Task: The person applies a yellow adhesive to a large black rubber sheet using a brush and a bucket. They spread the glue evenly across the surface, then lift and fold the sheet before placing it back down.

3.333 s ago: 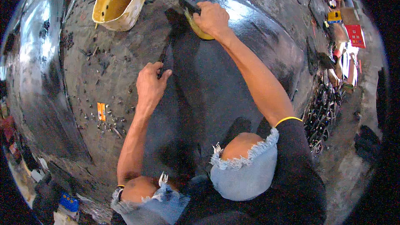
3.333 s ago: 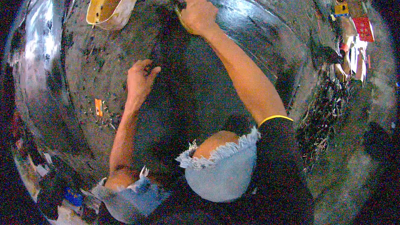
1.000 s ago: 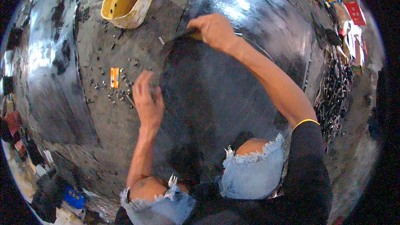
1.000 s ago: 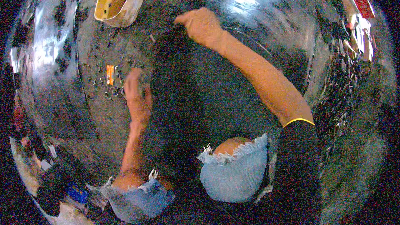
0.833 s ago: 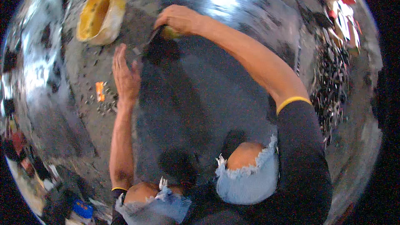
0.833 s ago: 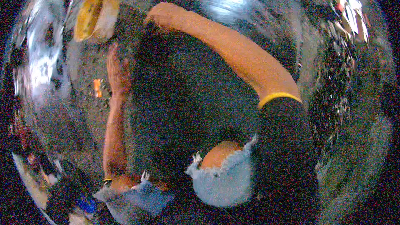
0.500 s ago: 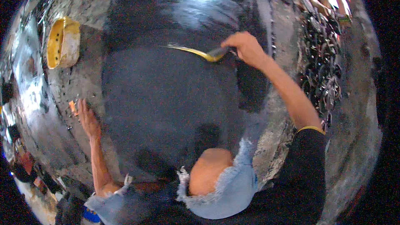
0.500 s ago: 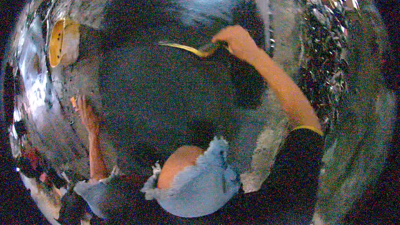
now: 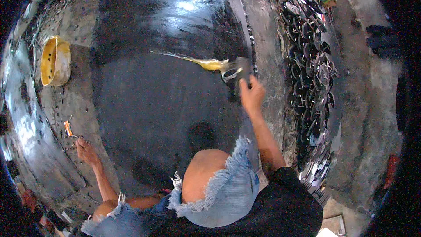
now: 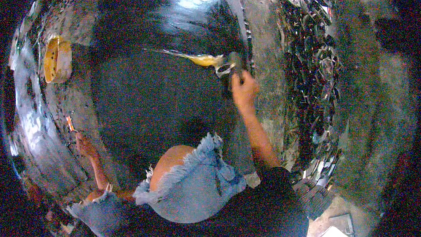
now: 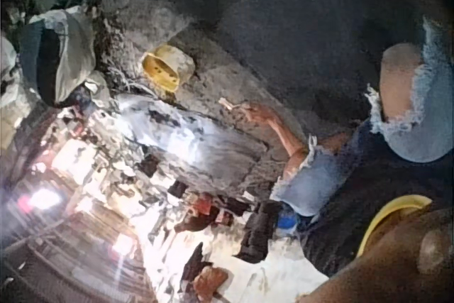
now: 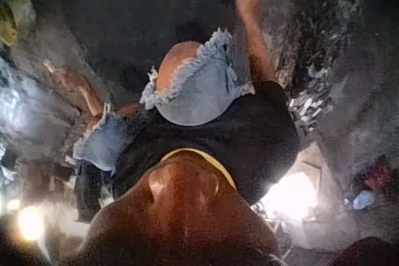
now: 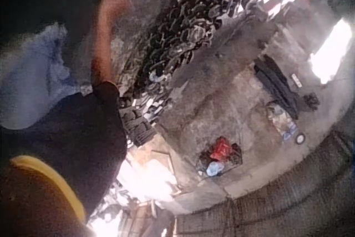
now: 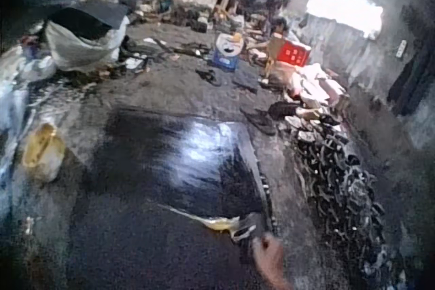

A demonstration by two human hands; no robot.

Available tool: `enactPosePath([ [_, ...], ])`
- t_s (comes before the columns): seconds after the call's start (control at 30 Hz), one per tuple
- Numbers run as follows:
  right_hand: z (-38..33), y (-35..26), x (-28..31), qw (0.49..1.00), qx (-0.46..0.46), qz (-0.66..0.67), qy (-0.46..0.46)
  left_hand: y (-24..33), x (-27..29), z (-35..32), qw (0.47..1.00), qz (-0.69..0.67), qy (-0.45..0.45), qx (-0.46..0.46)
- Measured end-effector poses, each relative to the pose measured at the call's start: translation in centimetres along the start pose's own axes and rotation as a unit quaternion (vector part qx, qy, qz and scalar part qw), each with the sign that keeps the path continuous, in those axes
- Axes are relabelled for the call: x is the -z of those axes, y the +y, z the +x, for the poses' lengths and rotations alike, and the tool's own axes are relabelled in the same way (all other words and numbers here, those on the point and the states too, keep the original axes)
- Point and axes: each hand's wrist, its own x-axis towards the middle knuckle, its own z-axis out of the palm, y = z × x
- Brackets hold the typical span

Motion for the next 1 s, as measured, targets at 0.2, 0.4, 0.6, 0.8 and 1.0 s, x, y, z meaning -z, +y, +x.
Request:
enactPosePath([
  [0.2,6.3,-0.8,-7.8,0.978,0.123,-0.158,0.064,0.3,-0.2,-4.8,0.972,-0.194,-0.085,0.097],
  [0.4,2.7,-23.7,-21.0,0.951,0.3,-0.08,0.014,6.1,0.6,-6.2,0.987,-0.074,-0.141,0.025],
  [0.6,-4.1,-37.4,-28.4,0.907,0.391,-0.063,-0.144,6.6,1.5,-5.6,0.985,-0.075,-0.152,0.039],
  [0.8,-3.6,-39.3,-25.9,0.841,0.472,-0.165,-0.208,5.9,1.9,-5.3,0.975,-0.097,-0.184,0.076],
  [1.0,-6.9,-34.8,-25.7,0.637,0.691,-0.1,-0.326,5.1,1.9,-4.8,0.956,-0.099,-0.257,0.101],
])
